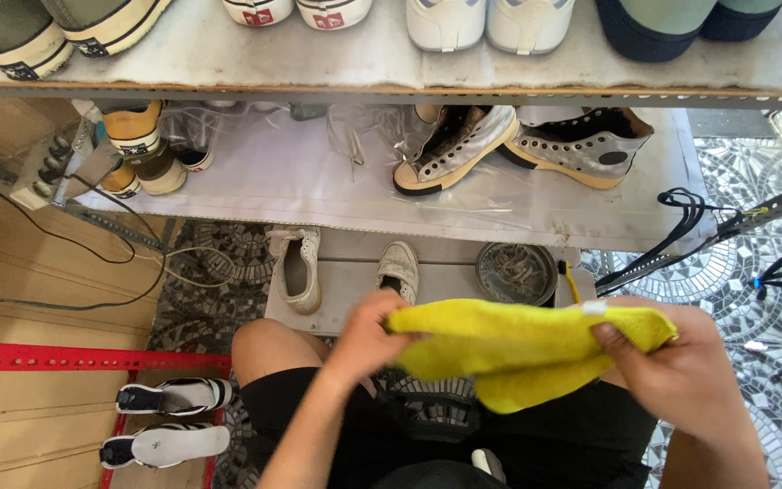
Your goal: The person sits on a low stool and laces a pair of white sneakers. They first tie the laces on one shoe, then place it on a shelf. They then pick up a yellow cloth, wipe the second shoe, and proceed to lace it. Finally, they tie the laces on the second shoe.
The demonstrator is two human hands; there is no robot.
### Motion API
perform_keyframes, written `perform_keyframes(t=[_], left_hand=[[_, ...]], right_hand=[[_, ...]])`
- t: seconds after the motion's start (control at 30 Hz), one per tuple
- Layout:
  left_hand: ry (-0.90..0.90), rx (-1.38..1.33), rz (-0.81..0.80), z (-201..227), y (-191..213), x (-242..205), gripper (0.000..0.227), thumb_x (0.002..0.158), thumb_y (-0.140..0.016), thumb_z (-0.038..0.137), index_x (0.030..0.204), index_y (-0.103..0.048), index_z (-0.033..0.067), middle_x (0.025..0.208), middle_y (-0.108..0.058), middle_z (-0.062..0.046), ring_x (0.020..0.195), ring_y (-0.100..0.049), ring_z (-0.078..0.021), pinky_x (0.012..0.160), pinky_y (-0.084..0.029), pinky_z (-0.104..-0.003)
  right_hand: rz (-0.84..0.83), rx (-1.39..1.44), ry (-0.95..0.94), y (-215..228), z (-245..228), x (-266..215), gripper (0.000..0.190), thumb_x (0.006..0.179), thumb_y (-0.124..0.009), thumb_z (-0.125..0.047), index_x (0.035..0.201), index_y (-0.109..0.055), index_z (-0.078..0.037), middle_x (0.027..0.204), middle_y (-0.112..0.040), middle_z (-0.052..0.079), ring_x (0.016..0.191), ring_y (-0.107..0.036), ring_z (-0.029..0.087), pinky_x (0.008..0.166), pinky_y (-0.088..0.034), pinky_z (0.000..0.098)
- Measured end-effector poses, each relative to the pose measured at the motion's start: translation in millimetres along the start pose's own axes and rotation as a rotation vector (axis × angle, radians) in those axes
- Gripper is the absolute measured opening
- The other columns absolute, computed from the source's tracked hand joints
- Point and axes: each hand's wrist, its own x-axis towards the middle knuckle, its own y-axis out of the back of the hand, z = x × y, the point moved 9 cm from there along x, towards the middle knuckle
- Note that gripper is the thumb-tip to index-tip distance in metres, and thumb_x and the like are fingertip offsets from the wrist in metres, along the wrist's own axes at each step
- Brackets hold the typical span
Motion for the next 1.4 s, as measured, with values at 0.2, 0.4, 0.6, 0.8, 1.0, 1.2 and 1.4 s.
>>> perform_keyframes(t=[0.2, 0.4, 0.6, 0.8, 1.0, 1.2, 1.4], left_hand=[[-0.047, 0.484, -0.102, 7, 69, 5, 0.031, 0.083, -0.092, 0.03, 0.112, -0.085, 0.0225, 0.122, -0.081, 0.005, 0.125, -0.067, -0.0207, 0.113, -0.047, -0.048], [0.024, -1.3, -0.234, -27, 46, -30, 0.086, 0.096, -0.089, 0.044, 0.158, -0.053, -0.004, 0.154, -0.064, -0.034, 0.139, -0.065, -0.0534, 0.116, -0.053, -0.072], [0.069, -1.165, -0.347, -103, -18, -54, 0.081, 0.093, -0.091, 0.033, 0.157, -0.056, -0.0021, 0.153, -0.068, -0.028, 0.136, -0.069, -0.0447, 0.116, -0.056, -0.064], [0.234, -1.017, -0.441, -139, -29, -115, 0.077, 0.09, -0.092, 0.019, 0.157, -0.059, 0.0001, 0.151, -0.072, -0.021, 0.132, -0.073, -0.0341, 0.116, -0.059, -0.055], [0.521, -0.666, -0.278, -143, 29, -80, 0.061, 0.09, -0.085, 0.024, 0.145, -0.073, 0.0011, 0.143, -0.082, -0.017, 0.123, -0.08, -0.0295, 0.108, -0.066, -0.047], [0.639, -0.45, -0.023, -152, 61, -52, 0.033, 0.103, -0.079, 0.022, 0.126, -0.082, -0.0013, 0.109, -0.086, -0.013, 0.089, -0.08, -0.0222, 0.075, -0.07, -0.037], [0.546, -0.455, 0.068, -67, 79, -39, 0.094, 0.084, -0.087, 0.002, 0.169, -0.049, 0.0176, 0.131, -0.078, -0.021, 0.116, -0.078, -0.0302, 0.096, -0.068, -0.043]], right_hand=[[0.034, -0.056, -0.231, 24, 83, 1, 0.058, 0.114, -0.063, -0.047, 0.078, -0.067, -0.002, 0.058, -0.05, 0.005, 0.056, -0.046, 0.019, 0.055, -0.041, 0.0374], [-0.648, 1.684, 0.177, -27, 4, 1, 0.073, 0.127, -0.056, -0.055, 0.154, -0.063, 0.013, 0.146, -0.074, 0.03, 0.132, -0.071, 0.046, 0.105, -0.064, 0.0548], [-0.562, 1.835, -0.277, -143, 187, -132, 0.105, 0.101, -0.061, -0.091, 0.166, -0.046, -0.01, 0.164, -0.058, 0.018, 0.147, -0.062, 0.042, 0.118, -0.055, 0.0576], [0.056, 1.183, -1.429, -140, 149, -148, 0.074, 0.106, -0.043, -0.046, 0.163, -0.055, 0.0, 0.153, -0.06, 0.033, 0.139, -0.054, 0.053, 0.123, -0.039, 0.0639], [0.042, 0.825, -1.017, -90, 188, -85, 0.059, 0.1, -0.061, -0.016, 0.151, -0.062, 0.015, 0.141, -0.071, 0.041, 0.121, -0.067, 0.056, 0.107, -0.053, 0.0631], [0.06, 0.556, -0.93, -62, 149, -57, 0.096, 0.099, -0.067, -0.003, 0.181, -0.02, -0.02, 0.131, -0.075, 0.043, 0.102, -0.073, 0.056, 0.085, -0.06, 0.0639], [-0.118, -0.095, -0.703, -42, 158, -42, 0.057, 0.078, -0.101, -0.019, 0.133, -0.092, -0.021, 0.136, -0.088, 0.006, 0.113, -0.079, 0.017, 0.1, -0.057, 0.0283]])
